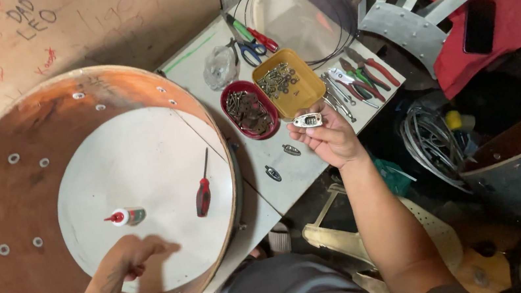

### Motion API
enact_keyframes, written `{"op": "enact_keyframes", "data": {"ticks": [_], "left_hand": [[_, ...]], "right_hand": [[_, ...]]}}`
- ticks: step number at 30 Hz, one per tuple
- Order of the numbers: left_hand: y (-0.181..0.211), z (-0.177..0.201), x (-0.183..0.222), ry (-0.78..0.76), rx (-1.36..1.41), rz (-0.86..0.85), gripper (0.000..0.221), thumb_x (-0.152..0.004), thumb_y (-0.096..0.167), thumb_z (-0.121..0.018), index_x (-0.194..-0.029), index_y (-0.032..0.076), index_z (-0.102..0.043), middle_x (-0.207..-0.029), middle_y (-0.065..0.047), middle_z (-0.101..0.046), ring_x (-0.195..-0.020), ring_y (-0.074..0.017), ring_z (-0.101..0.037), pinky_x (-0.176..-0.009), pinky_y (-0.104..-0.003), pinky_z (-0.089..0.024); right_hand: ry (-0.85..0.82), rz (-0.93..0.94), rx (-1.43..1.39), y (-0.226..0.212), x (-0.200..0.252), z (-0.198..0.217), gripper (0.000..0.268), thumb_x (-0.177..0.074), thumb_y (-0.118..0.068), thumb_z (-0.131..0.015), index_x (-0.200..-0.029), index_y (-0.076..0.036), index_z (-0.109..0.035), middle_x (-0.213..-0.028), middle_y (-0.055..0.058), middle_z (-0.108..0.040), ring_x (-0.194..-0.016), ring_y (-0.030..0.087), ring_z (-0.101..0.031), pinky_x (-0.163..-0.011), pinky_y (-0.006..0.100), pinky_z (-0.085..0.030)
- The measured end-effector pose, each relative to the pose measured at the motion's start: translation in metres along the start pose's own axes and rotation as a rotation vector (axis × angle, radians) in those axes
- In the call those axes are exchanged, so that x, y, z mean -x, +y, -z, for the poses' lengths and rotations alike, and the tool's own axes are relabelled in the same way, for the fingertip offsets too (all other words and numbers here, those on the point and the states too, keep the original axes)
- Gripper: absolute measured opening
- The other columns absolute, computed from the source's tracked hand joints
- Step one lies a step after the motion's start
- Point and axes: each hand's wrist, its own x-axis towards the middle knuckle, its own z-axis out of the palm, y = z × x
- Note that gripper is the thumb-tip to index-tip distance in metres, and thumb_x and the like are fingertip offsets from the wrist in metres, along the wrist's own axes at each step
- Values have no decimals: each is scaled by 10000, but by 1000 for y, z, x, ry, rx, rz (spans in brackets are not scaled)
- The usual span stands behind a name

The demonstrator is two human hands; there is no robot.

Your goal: Repairing a drum by applying glue to lugs and fastening them with a screwdriver

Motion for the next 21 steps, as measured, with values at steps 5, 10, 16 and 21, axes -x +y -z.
{"op": "enact_keyframes", "data": {"ticks": [5,10,16,21], "left_hand": [[-15,2,-14,354,628,-214,1141,-749,317,-838,-1620,78,-141,-1284,-128,-574,-982,-250,-557,-780,-408,-479],[-36,3,-109,555,546,-372,695,-805,441,-746,-1440,208,-586,-1257,-83,-660,-1142,-271,-628,-981,-375,-470],[-29,5,-158,865,328,-483,643,-722,352,-906,-1261,94,-669,-1040,-190,-764,-1016,-361,-730,-850,-467,-603],[41,-10,-3,876,461,-886,585,-697,278,-892,-1206,64,-698,-1027,-205,-727,-959,-376,-724,-833,-442,-612]], "right_hand": [[-76,36,9,-12,-6,-25,390,-891,184,-563,-1154,-102,-596,-1241,201,-642,-1177,419,-653,-1059,499,-519],[-36,4,42,-4,-12,-35,395,-880,205,-570,-1132,-98,-594,-1225,218,-624,-1163,444,-658,-1050,495,-542],[-54,85,3,6,-18,-35,403,-843,165,-632,-1144,-88,-546,-1245,223,-658,-1094,393,-723,-967,517,-613],[-54,89,-1,9,-13,-41,418,-825,191,-638,-1138,-74,-558,-1224,252,-658,-1047,419,-730,-912,531,-635]]}}
